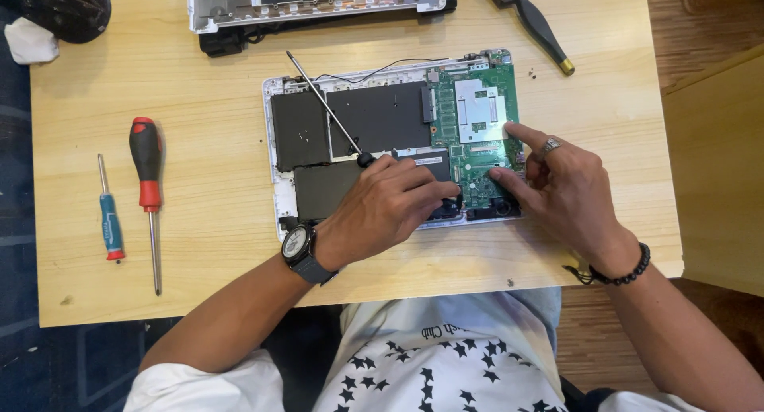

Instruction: The person cleans a laptop battery with a brush, then places it into the laptop chassis. They connect the battery cable and install the motherboard into the chassis.

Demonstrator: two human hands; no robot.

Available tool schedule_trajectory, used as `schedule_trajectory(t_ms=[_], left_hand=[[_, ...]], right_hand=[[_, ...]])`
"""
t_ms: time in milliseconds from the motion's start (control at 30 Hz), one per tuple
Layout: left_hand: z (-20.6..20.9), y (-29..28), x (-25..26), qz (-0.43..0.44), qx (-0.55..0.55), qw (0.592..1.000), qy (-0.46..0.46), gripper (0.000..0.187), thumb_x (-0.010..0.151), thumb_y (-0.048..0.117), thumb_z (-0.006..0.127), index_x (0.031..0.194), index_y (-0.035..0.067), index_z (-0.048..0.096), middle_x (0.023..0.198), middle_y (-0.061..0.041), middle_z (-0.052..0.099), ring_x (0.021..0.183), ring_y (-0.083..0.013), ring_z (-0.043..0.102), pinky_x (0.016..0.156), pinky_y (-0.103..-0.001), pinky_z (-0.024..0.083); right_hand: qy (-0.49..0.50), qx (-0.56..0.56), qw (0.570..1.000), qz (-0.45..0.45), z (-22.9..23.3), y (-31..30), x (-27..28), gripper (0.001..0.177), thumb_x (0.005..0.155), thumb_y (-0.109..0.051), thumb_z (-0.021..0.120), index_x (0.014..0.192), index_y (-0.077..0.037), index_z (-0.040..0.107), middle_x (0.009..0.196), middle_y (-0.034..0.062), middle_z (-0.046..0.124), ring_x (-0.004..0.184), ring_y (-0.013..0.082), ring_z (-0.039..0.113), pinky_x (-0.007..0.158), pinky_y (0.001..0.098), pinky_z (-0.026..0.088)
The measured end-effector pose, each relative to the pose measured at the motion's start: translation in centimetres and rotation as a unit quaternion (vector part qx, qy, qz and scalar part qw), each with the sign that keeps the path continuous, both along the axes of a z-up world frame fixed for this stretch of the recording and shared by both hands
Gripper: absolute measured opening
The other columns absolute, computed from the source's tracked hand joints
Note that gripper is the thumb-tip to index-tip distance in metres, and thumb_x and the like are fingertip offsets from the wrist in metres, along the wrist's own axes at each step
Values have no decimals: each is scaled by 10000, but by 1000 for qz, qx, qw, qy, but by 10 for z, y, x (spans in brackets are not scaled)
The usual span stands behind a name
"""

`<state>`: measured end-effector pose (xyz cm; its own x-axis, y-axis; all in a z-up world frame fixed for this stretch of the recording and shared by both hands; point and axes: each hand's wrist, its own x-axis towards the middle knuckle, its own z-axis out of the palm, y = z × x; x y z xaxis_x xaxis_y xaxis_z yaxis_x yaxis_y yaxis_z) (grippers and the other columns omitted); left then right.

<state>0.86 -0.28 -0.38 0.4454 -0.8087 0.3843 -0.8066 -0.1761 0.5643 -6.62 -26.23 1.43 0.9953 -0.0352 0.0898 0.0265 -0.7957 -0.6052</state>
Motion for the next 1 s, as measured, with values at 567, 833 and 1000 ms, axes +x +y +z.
schedule_trajectory(t_ms=[567,833,1000], left_hand=[[2,-1,-3,6,47,998,-33,214,987,200,663,1177,116,719,1055,-77,647,919,-266,620,836,-418,466],[4,-2,-2,-19,55,996,-68,199,998,139,628,1179,141,710,1173,-35,671,921,-234,601,881,-411,449],[8,-3,-4,-23,58,995,-76,191,1001,122,630,1172,126,714,1193,-31,680,936,-227,594,889,-417,443]], right_hand=[[25,-12,1000,9,3,-3,4,506,907,-169,806,1337,70,687,724,192,655,644,320,672,577,437,578],[32,-23,999,-2,4,-1,2,518,910,-209,801,1343,48,676,703,195,660,632,354,691,570,458,578],[27,-13,1000,-7,2,0,2,498,902,-182,808,1329,43,684,699,203,667,626,361,696,567,443,574]])
